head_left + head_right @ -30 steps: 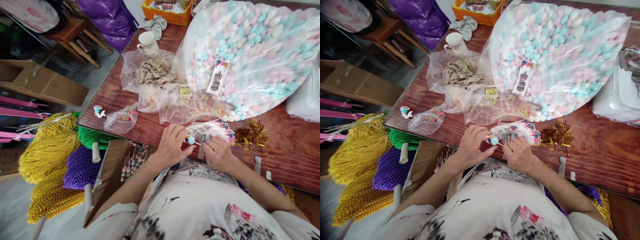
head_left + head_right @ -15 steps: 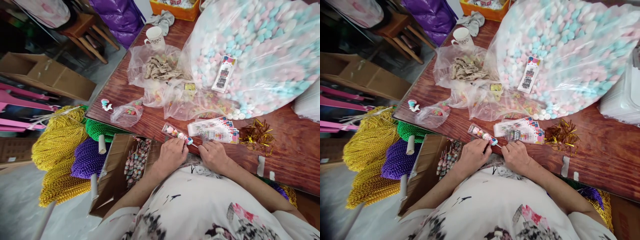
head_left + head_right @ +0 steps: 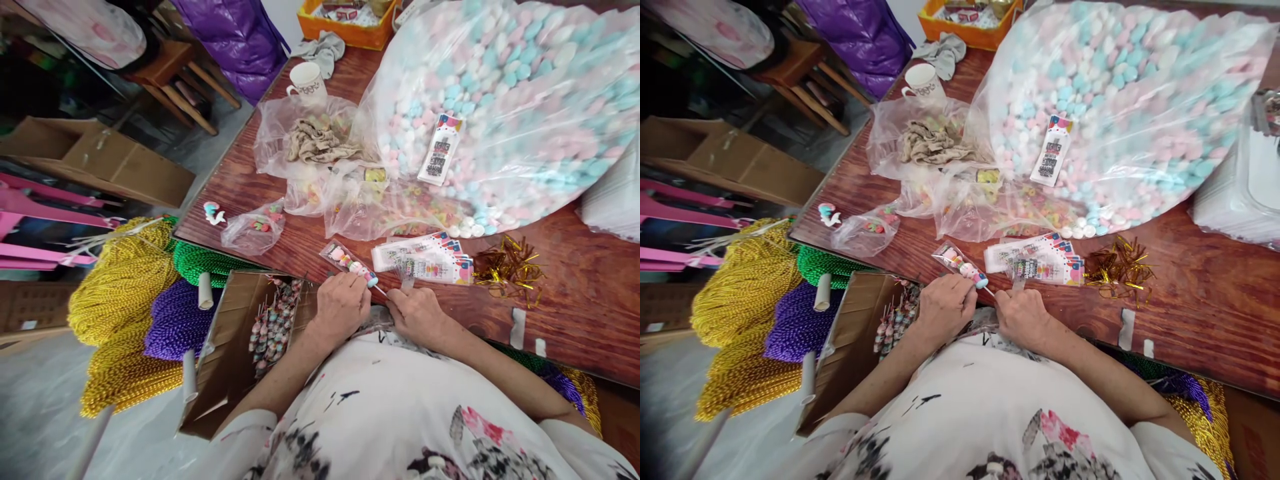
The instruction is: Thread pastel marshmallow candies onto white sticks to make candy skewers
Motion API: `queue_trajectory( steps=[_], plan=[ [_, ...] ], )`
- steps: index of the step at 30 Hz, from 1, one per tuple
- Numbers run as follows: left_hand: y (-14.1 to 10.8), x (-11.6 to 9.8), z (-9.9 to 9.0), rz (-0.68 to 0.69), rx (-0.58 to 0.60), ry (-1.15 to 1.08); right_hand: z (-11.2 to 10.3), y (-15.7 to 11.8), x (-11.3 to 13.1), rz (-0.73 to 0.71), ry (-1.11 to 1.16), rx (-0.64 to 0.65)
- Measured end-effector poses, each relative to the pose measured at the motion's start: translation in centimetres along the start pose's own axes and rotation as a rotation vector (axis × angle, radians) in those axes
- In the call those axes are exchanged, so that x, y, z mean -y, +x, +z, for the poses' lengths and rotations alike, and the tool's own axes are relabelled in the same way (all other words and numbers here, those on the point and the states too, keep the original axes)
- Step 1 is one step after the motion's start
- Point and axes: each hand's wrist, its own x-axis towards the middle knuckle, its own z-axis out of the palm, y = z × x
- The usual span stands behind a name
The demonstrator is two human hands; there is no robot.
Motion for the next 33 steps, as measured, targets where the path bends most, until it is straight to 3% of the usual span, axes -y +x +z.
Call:
queue_trajectory(
  steps=[8, 11, 14, 17, 21, 25, 33],
  plan=[
    [-0.9, -1.7, 1.3, 0.166, -0.053, -0.114, 0.8, 1.3, 0.3, 0.013, 0.061, -0.024],
    [-0.5, -0.3, 0.6, 0.258, -0.078, -0.179, 1.1, 1.3, -0.5, 0.005, 0.042, -0.127],
    [1.1, 2.3, -1.4, 0.269, -0.09, -0.097, 0.2, 0.7, -1.3, -0.102, -0.015, -0.277],
    [3.0, 4.1, -3.0, 0.311, 0.047, -0.029, -2.3, 0.0, -1.7, -0.269, -0.095, -0.416],
    [4.7, 4.0, -2.2, 0.405, 0.274, -0.232, -6.3, -0.4, -2.1, -0.45, -0.231, -0.518],
    [5.7, 2.5, -0.4, 0.318, 0.338, -0.428, -8.1, -0.2, -2.2, -0.477, -0.339, -0.493],
    [6.7, -1.1, 0.3, 0.197, 0.439, -0.615, -6.3, 1.7, -1.7, -0.449, -0.188, -0.229]
  ],
)
